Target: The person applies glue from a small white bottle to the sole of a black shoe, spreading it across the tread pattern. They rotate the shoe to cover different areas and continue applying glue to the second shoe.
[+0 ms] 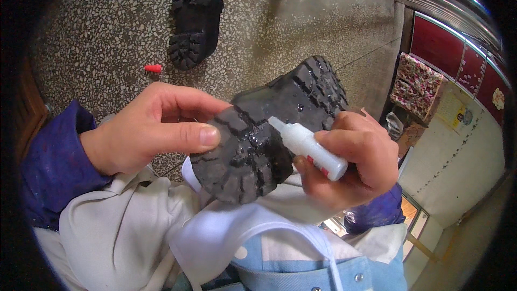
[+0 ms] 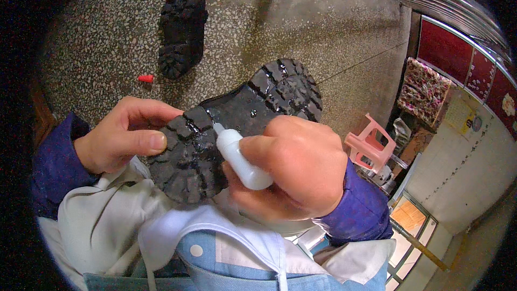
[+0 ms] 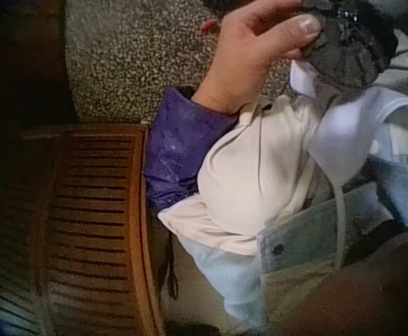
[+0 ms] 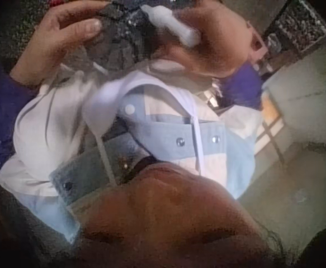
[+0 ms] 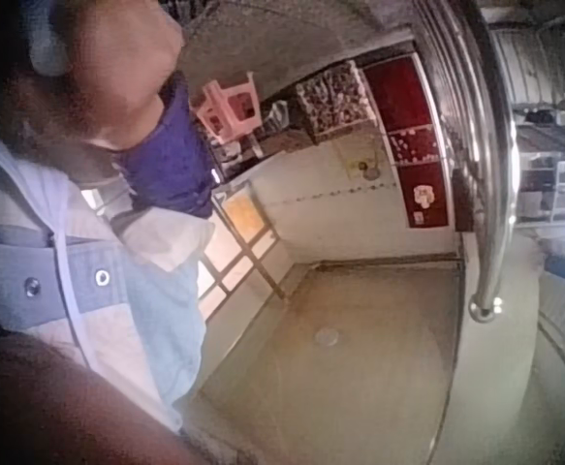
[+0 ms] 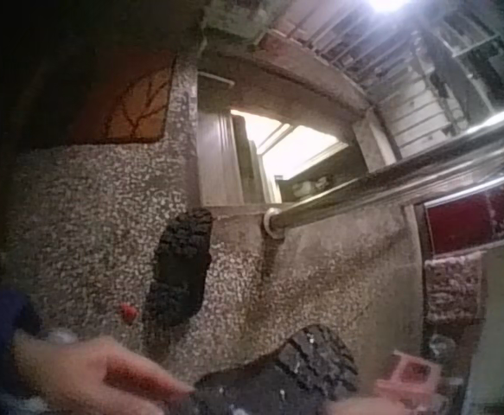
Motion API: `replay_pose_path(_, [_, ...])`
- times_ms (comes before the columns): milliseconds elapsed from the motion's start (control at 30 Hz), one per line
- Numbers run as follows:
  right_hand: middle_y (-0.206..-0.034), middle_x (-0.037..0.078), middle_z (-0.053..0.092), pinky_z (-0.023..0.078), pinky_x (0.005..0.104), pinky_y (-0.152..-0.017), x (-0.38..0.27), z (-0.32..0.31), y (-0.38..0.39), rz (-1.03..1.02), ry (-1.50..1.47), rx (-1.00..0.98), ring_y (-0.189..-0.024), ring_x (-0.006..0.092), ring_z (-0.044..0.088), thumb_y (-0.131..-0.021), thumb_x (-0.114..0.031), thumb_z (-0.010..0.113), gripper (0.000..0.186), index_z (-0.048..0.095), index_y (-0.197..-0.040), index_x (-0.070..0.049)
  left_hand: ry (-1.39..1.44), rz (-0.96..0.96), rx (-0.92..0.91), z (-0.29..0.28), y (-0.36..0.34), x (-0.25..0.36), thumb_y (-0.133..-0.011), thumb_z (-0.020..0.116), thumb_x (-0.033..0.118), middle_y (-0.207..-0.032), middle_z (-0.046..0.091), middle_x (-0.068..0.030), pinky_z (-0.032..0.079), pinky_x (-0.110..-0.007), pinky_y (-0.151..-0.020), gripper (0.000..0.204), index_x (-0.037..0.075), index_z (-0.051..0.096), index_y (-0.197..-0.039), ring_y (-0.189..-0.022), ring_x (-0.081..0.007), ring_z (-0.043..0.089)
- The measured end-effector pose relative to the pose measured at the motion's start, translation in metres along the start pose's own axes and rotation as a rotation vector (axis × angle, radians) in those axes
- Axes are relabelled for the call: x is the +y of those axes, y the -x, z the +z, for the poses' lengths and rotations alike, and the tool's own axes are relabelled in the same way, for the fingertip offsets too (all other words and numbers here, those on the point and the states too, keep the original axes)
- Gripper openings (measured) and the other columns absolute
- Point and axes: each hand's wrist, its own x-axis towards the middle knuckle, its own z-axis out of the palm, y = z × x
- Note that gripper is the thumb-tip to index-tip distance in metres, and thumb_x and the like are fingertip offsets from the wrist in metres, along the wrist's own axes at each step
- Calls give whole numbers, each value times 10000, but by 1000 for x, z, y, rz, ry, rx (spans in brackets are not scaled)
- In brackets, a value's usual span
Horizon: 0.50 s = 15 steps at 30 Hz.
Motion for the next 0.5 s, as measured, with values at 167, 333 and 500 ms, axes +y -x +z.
replay_pose_path(167, [-563,54,482,366,331,-418,-1,0,6,42,-39,130,-466,217,493,-616,-143,793,250,651,-809,-73,52,23,0,2,1,2,-863,637,149,-1044,656,-100,490,-258,-844,387,-48,564,-1188,-934,-125,617])
replay_pose_path(333, [-593,80,550,331,275,-401,7,9,10,-40,-242,349,-454,151,480,-641,-52,801,330,593,-892,-4,49,-21,22,2,2,3,-817,667,187,-1084,648,-110,478,-290,-880,460,-45,556,-1199,-969,-149,619])
replay_pose_path(500, [-644,95,570,298,264,-428,14,8,13,-126,-375,415,-488,128,460,-668,-65,795,389,541,-949,23,29,-1,15,1,1,2,-844,648,168,-1060,650,-86,472,-265,-859,422,-36,560,-1203,-944,-120,605])
